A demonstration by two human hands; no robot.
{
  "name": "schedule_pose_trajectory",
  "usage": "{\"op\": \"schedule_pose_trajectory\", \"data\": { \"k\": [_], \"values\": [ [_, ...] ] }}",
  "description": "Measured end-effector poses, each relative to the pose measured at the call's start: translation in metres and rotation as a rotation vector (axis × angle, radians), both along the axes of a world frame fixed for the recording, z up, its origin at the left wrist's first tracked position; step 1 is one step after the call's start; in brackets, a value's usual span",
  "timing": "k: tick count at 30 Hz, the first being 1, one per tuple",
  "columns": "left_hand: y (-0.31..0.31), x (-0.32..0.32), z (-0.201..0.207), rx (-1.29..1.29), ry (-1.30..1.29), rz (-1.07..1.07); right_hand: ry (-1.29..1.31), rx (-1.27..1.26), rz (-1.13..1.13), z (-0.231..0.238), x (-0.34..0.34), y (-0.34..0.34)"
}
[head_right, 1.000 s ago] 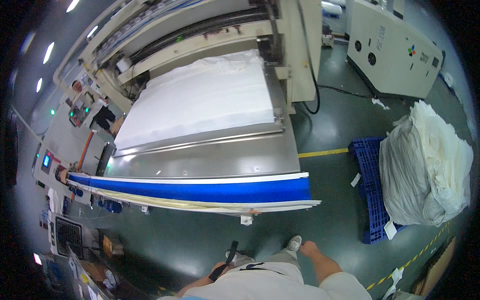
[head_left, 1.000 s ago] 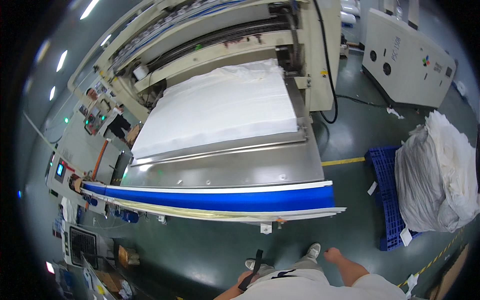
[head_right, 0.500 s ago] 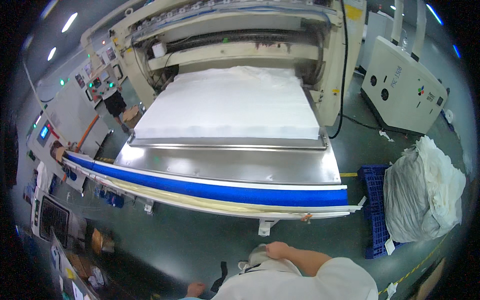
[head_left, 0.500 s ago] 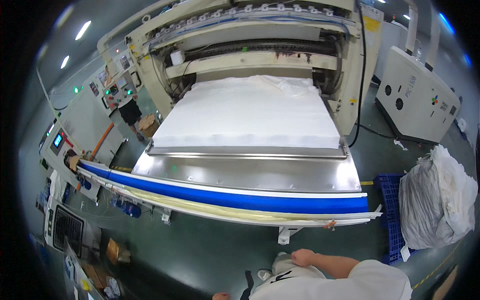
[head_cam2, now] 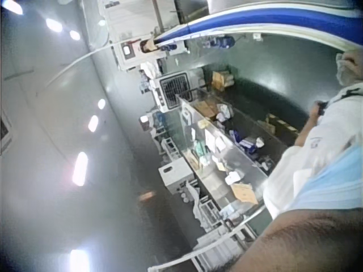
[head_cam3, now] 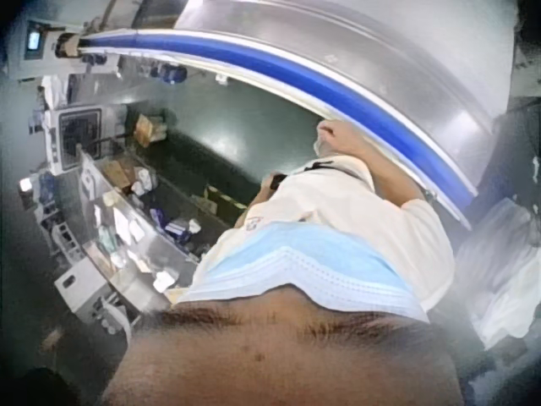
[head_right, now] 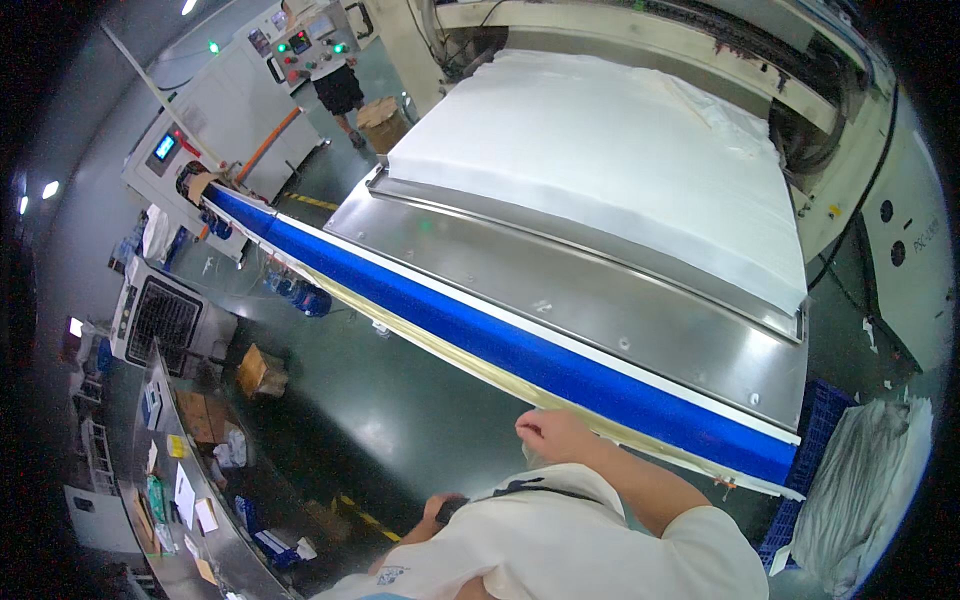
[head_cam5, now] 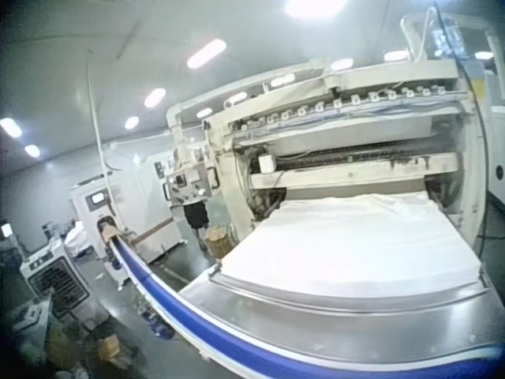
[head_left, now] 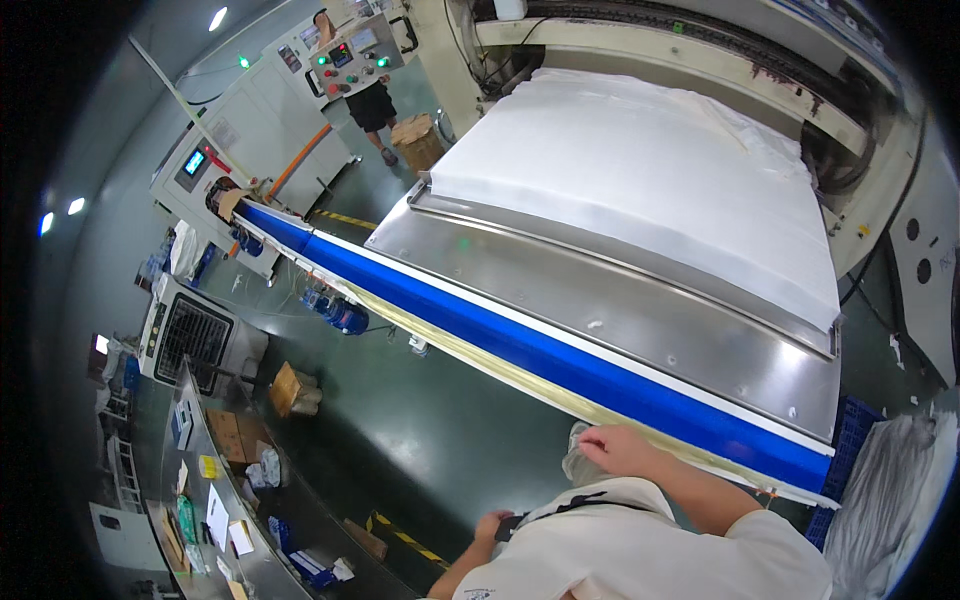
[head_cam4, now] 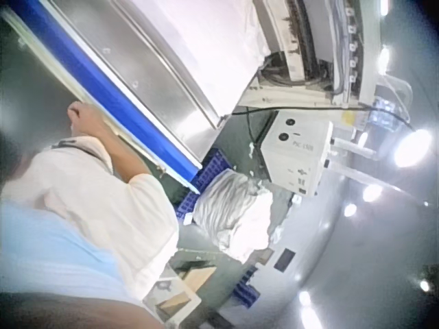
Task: The person repeatedly folds large white sheets on a metal workbench using a metal bar as a guide. They align the sheet edge with the bar, fold it over, and press down to create a crease. The process is repeated multiple times to stack the folded sheets.
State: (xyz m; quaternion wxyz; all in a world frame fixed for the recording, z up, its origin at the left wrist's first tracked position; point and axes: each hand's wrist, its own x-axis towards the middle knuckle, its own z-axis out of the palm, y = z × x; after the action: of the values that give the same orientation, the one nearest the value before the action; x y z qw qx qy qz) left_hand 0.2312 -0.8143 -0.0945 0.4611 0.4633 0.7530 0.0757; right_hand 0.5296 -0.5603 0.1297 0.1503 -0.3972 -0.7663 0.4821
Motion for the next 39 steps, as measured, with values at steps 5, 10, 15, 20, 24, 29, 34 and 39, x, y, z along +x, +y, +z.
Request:
{"op": "schedule_pose_trajectory", "data": {
  "k": [5, 10, 15, 20, 24, 29, 34, 39],
  "values": [
    [0.116, -0.032, 0.058, 0.373, 0.326, 0.168, -0.137, -0.036, -0.051, -0.003, -0.01, 0.077],
    [0.241, -0.055, 0.164, 0.647, 0.288, 0.428, -0.273, -0.037, -0.098, -0.022, -0.022, 0.131],
    [0.35, -0.098, 0.189, 0.912, 0.31, 0.218, -0.374, -0.097, -0.186, -0.039, -0.049, 0.181],
    [0.471, -0.144, 0.194, 0.962, 0.226, -0.039, -0.38, -0.053, -0.298, -0.052, -0.088, 0.236],
    [0.558, -0.183, 0.172, 0.902, 0.237, -0.249, -0.406, -0.035, -0.382, -0.059, -0.119, 0.28],
    [0.648, -0.213, 0.138, 0.872, 0.269, -0.357, -0.435, -0.007, -0.375, -0.05, -0.173, 0.351],
    [0.722, -0.215, 0.129, 0.934, 0.355, -0.372, -0.463, 0.121, -0.322, -0.047, -0.225, 0.45],
    [0.751, -0.214, 0.098, 0.98, 0.443, -0.353, -0.347, 0.155, -0.315, -0.042, -0.291, 0.558]
  ]
}}
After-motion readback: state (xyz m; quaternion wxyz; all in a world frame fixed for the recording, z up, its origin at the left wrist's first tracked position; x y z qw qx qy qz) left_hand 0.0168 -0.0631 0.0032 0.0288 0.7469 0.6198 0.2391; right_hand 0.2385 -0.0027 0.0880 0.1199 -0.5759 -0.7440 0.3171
